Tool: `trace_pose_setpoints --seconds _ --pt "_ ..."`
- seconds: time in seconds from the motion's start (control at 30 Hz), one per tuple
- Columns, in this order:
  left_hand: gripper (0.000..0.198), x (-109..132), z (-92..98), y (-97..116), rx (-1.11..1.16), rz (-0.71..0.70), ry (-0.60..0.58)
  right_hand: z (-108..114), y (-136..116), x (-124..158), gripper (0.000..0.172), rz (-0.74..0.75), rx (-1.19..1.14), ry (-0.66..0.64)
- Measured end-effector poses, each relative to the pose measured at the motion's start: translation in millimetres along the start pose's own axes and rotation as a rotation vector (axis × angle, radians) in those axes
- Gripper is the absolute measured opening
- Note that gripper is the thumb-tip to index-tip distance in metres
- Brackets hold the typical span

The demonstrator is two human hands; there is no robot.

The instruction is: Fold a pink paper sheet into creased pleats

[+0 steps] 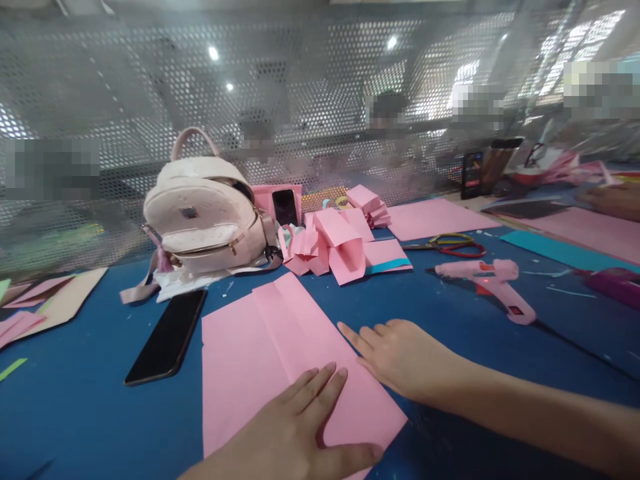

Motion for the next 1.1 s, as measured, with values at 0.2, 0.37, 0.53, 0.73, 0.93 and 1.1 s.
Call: trace_pose_setpoints --seconds 0.2,0.37,0.53,0.73,0.93,1.1 --pt "0.053 -2.2 2.7 -11.7 0.011 -0.118 -0.168 18.4 7.0 27.2 0.050 -0.096 -0.242 0.112" --pt "0.061 -2.2 6.3 -25.8 -0.062 -0.186 -0.121 30.2 0.9 42.8 0.073 -0.096 -0.305 0.180" --pt "0.033 -1.3 12.1 -35.1 -0.193 -0.232 -0.085 30.5 1.3 44.9 0.073 -0.044 -0.306 0.156" --pt "0.026 -11.4 19.5 -43.6 -0.283 -0.130 0.037 30.8 19.1 40.6 0.052 -0.069 -0.306 0.118" --pt "0.026 -32.2 24.5 -12.1 -0.282 -0.133 0.069 38.8 42.6 32.8 0.049 -0.172 -0.393 0.099" --pt "0.022 -48.8 17.6 25.6 -0.235 -0.137 0.081 40.1 37.7 29.5 0.055 -0.198 -0.536 0.024"
Point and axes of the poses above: each hand's wrist, its own x-axis away from the middle knuckle, its own z-axis out of the back of the hand, y = z × x, the point moved 8 cm from there along -x, towards the middle knuckle, and after that the axes turned 15 degrees about y, right-handed, at the moved point
